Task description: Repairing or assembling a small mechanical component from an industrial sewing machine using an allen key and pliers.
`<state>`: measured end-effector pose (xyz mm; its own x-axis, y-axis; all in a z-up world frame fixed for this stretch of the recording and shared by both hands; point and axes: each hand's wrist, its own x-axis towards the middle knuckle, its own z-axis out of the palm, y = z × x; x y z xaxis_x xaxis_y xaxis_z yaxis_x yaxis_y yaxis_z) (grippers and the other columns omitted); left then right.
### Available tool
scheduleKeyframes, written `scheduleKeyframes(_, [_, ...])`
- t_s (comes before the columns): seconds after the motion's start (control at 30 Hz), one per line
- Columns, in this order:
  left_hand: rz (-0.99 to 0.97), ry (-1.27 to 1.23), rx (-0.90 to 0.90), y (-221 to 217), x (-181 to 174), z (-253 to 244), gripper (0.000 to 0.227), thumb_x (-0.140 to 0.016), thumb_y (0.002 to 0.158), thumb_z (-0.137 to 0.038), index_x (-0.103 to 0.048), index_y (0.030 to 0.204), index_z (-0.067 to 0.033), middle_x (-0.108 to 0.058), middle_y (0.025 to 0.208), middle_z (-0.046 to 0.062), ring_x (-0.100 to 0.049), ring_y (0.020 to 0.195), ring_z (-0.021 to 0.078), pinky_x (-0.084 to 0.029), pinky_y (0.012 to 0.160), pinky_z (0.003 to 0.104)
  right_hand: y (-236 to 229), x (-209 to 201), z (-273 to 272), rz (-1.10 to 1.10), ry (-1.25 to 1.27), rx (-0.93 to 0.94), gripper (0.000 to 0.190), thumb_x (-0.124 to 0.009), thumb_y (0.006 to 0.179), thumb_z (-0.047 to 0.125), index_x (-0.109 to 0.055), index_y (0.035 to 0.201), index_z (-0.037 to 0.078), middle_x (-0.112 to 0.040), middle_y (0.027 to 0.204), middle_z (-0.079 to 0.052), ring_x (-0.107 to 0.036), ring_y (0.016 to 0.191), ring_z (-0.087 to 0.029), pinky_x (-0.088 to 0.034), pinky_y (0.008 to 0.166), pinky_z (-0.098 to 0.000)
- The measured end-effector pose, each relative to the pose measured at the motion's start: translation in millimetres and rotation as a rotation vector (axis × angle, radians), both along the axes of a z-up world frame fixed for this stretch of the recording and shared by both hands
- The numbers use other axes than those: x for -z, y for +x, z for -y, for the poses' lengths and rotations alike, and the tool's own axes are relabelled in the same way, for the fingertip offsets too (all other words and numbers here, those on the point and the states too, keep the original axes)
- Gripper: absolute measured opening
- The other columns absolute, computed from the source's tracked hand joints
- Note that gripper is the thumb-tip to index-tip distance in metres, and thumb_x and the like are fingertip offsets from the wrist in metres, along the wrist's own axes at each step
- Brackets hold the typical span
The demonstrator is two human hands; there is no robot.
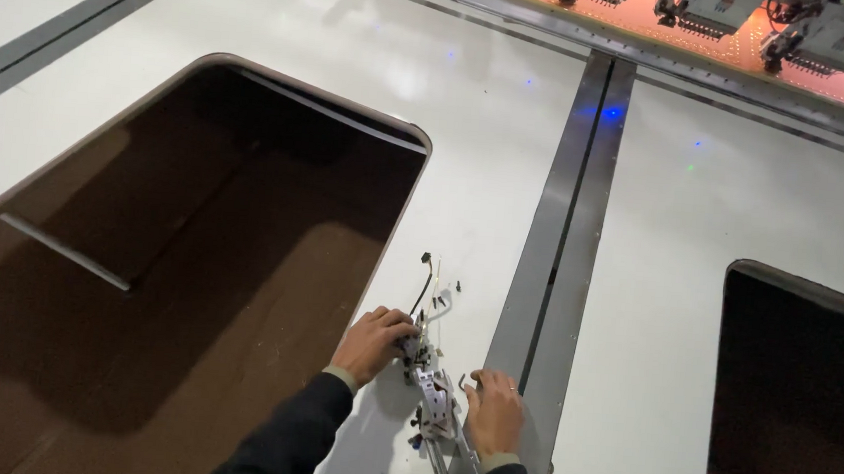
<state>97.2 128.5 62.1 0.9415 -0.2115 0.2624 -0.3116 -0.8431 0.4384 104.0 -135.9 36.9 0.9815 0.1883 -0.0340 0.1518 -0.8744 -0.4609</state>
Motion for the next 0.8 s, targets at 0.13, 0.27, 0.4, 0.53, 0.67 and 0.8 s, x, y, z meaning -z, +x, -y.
scheduleKeyframes(0.13, [0.021,-0.036,0.092,3,-1,-12,0.045,-0.085,0.076,-0.010,-0.074,0.119,-0.0139,-0.069,0.118,0.004,-0.058,0.105,0.0283,-0.051,0.087,0.044,11,5,-8,-0.167,-0.290,-0.021,0.034,-0.076,0.091,0.030,-0.069,0.120,0.017,-0.069,0.123,-0.002,-0.062,0.117,-0.024,-0.050,0.101,-0.0422])
scheduleKeyframes(0.27, [0.003,-0.138,0.165,5,-2,-19,0.046,-0.081,0.086,-0.027,-0.064,0.127,-0.0159,-0.060,0.124,0.008,-0.058,0.110,0.0309,-0.042,0.091,0.044,11,-12,-23,-0.041,-0.091,0.033,0.023,-0.071,0.092,0.030,-0.071,0.112,0.019,-0.069,0.110,-0.001,-0.062,0.109,-0.025,-0.052,0.087,-0.0440])
scheduleKeyframes(0.4, [0.065,-0.146,0.173,3,5,-16,0.042,-0.075,0.091,-0.030,-0.058,0.126,-0.0152,-0.056,0.132,0.011,-0.056,0.116,0.0315,-0.041,0.093,0.045,20,-35,-55,-0.365,0.467,0.032,0.036,-0.057,0.097,0.036,-0.079,0.118,0.017,-0.077,0.120,-0.002,-0.070,0.114,-0.018,-0.054,0.098,-0.0334])
scheduleKeyframes(0.53, [0.095,-0.308,0.139,8,3,-13,0.029,-0.074,0.090,-0.031,-0.062,0.112,-0.0168,-0.060,0.123,0.008,-0.059,0.106,0.0310,-0.040,0.088,0.045,26,-15,-63,-0.418,0.507,-0.022,0.033,-0.072,0.091,0.032,-0.079,0.114,0.010,-0.080,0.114,-0.006,-0.074,0.107,-0.023,-0.060,0.094,-0.0376])
scheduleKeyframes(0.67, [0.044,-0.418,0.118,8,9,-16,0.041,-0.075,0.090,-0.040,-0.061,0.120,-0.0158,-0.064,0.123,0.009,-0.061,0.109,0.0303,-0.042,0.091,0.043,20,-35,-70,-0.466,0.552,0.111,0.021,-0.076,0.088,0.018,-0.082,0.104,0.007,-0.082,0.103,-0.007,-0.075,0.097,-0.019,-0.059,0.091,-0.0329])
scheduleKeyframes(0.8, [0.131,-0.546,-0.108,-11,2,-9,0.018,-0.081,0.086,-0.015,-0.068,0.099,-0.0118,-0.069,0.112,0.007,-0.066,0.105,0.0268,-0.049,0.089,0.039,20,-63,-78,-0.467,0.553,0.144,0.025,-0.074,0.089,0.026,-0.083,0.104,0.008,-0.083,0.104,-0.006,-0.075,0.097,-0.017,-0.060,0.091,-0.0318])
